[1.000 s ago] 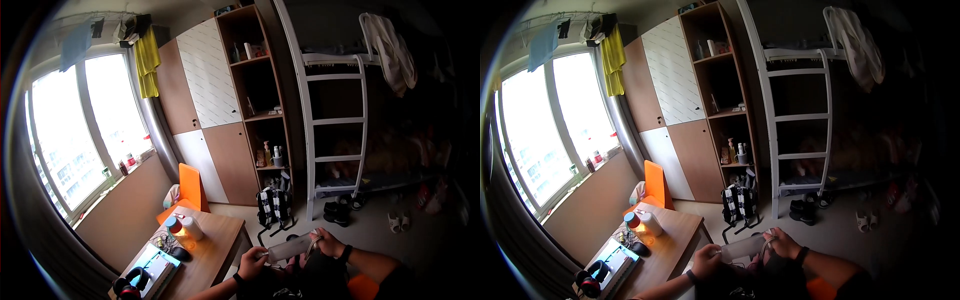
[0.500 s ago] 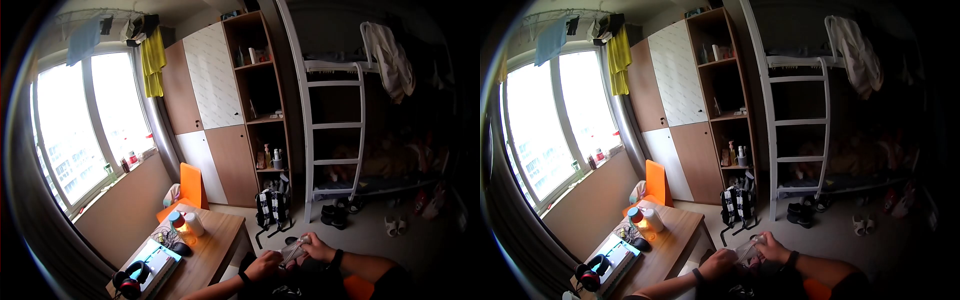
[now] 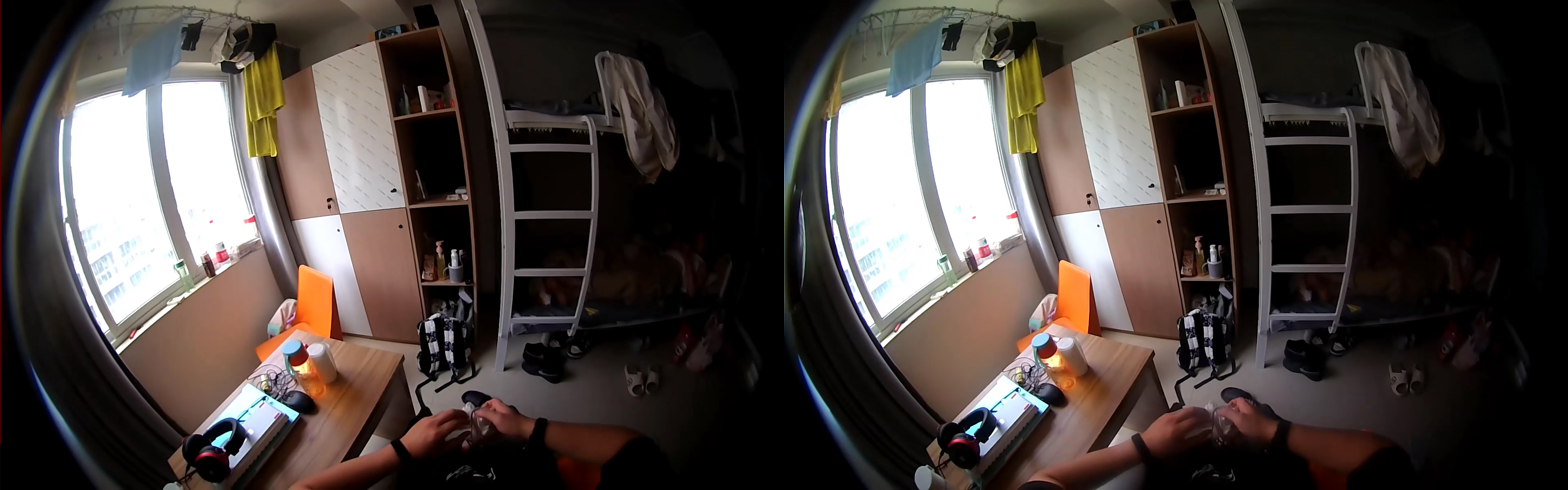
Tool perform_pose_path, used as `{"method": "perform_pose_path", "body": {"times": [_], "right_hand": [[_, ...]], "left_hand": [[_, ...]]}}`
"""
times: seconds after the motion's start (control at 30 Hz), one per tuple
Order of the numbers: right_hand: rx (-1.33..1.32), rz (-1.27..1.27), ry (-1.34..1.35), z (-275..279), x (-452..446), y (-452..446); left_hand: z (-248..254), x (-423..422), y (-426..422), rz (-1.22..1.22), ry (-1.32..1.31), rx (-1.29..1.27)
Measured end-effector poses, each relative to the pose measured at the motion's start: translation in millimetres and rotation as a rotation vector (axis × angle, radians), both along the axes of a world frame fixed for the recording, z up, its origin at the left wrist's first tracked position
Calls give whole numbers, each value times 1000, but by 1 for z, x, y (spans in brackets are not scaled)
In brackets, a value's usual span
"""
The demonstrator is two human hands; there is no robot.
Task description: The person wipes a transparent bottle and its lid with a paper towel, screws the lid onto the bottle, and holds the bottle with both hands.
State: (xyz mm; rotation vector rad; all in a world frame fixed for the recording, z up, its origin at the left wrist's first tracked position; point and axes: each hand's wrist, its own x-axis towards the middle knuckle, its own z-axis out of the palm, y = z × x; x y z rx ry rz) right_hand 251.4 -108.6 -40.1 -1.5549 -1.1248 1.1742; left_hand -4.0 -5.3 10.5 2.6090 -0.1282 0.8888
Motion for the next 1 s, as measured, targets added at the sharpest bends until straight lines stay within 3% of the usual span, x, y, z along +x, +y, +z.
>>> {"method": "perform_pose_path", "body": {"times": [0.07, 0.2, 0.3, 0.47, 0.53, 0.7, 0.83, 0.93, 1.0], "right_hand": [[-55, -96, 194, 22, -10, -6], [38, -97, 232, 21, -3, -3], [170, 100, -64, 18, 2, -9], [270, 93, -267, -12, 17, 0], [257, 110, -359, -3, 14, -8], [288, 117, -218, 8, 6, -10], [371, 129, -47, 25, -1, -11], [230, 149, -77, 49, -6, -21], [183, 176, -153, 61, -7, -28]], "left_hand": [[10, 1, -9, 44, -29, 4], [26, 0, -4, 33, -6, 251], [22, -1, -1, -16, 1, 249], [-7, 5, 7, -87, 22, 197], [8, 3, -4, -109, -1, 167], [6, 1, 0, -46, 76, 235], [8, 2, 5, 95, -58, 240], [8, 0, 4, 175, -10, 23], [-3, 2, 11, 130, 11, 47]]}}
